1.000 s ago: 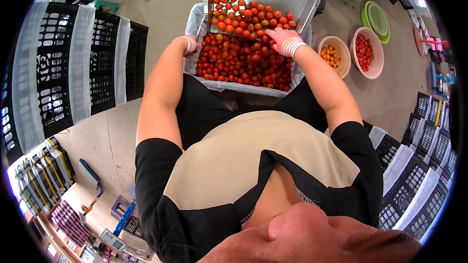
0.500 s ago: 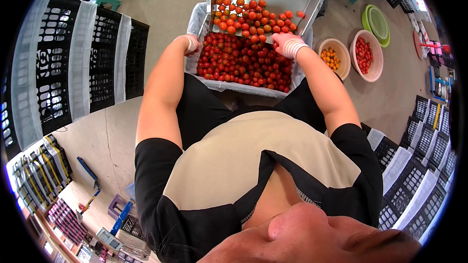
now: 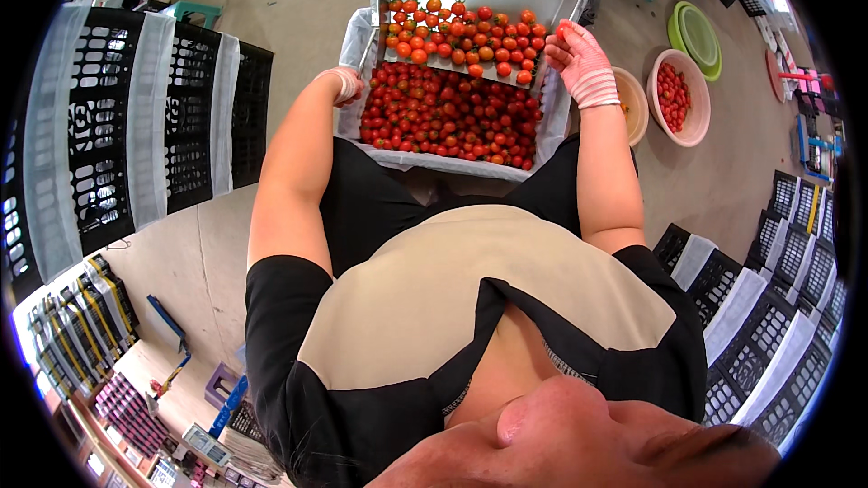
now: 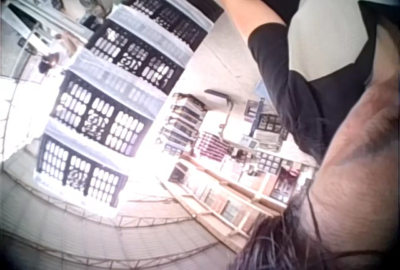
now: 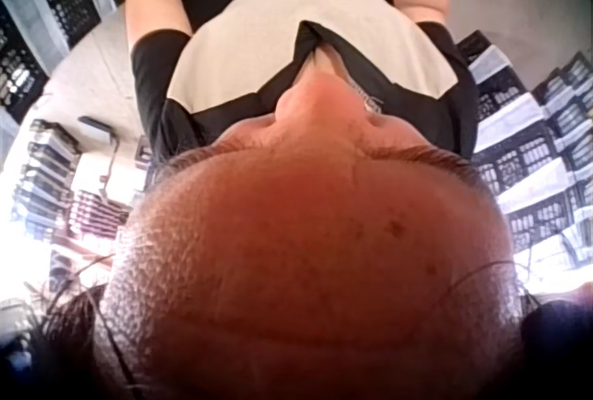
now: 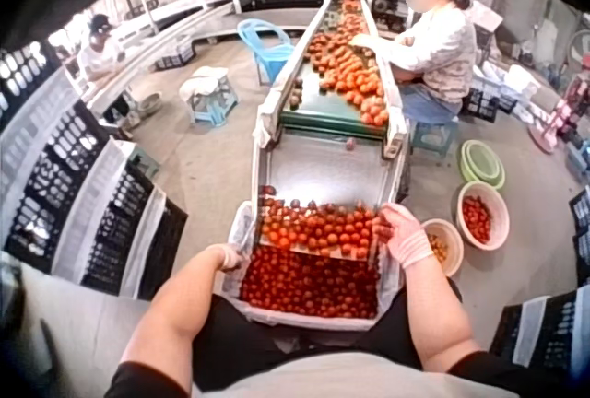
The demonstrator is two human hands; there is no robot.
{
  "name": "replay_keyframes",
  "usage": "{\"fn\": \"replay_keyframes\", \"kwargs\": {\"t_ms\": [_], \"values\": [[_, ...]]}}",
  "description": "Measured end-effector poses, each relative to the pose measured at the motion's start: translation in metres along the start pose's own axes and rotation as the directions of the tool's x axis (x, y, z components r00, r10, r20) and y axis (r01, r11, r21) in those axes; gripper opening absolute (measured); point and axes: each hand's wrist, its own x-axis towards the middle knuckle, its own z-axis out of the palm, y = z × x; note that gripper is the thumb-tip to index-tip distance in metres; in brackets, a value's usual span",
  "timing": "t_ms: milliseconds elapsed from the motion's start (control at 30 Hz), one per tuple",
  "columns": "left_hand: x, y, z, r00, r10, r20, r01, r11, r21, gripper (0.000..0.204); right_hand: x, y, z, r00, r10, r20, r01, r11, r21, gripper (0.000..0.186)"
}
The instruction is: The person sits on the floor and sorts small red tomatoes from a conveyor belt into a white plastic crate. They use both hands to pick the tomatoes and arrange them in the container.
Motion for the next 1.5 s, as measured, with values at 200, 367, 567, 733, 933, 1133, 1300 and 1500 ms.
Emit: {"fn": "replay_keyframes", "kwargs": {"t_ms": [200, 367, 567, 733, 933, 1133, 1300, 1500], "values": [[-0.002, 0.002, 0.001, 1.0, -0.021, -0.015, 0.022, 0.999, 0.033, 0.016, 0.021, -0.005, 0.002, 0.997, 0.009, -0.079, 0.002, 0.99, 0.142, 0.024], [-0.005, 0.007, 0.002, 0.999, -0.033, -0.041, 0.037, 0.996, 0.08, 0.016, 0.03, -0.007, -0.009, 0.994, -0.03, -0.106, 0.046, 0.987, 0.155, 0.024], [-0.001, 0.002, 0.002, 0.999, -0.043, -0.032, 0.046, 0.996, 0.082, 0.016, 0.029, -0.005, -0.01, 0.984, -0.128, -0.123, 0.147, 0.977, 0.157, 0.05], [-0.012, 0.013, 0.003, 0.997, -0.046, -0.06, 0.053, 0.993, 0.107, 0.017, 0.028, -0.006, -0.011, 0.983, -0.134, -0.125, 0.151, 0.98, 0.132, 0.068], [-0.007, 0.008, 0.002, 0.998, -0.042, -0.054, 0.048, 0.993, 0.108, 0.017, 0.034, -0.003, -0.012, 0.989, -0.112, -0.099, 0.12, 0.99, 0.076, 0.043], [0.003, 0.004, 0.003, 0.999, -0.028, -0.04, 0.032, 0.995, 0.091, 0.017, 0.034, 0.0, -0.009, 0.988, -0.117, -0.105, 0.123, 0.991, 0.052, 0.039], [0.021, -0.004, 0.008, 0.997, -0.062, 0.034, 0.064, 0.997, -0.038, 0.015, 0.034, 0.001, -0.007, 0.987, -0.116, -0.115, 0.118, 0.993, 0.013, 0.038], [0.039, -0.015, 0.011, 0.986, -0.059, 0.155, 0.082, 0.986, -0.143, 0.013, 0.036, 0.002, -0.004, 0.984, -0.118, -0.131, 0.116, 0.993, -0.023, 0.037]]}}
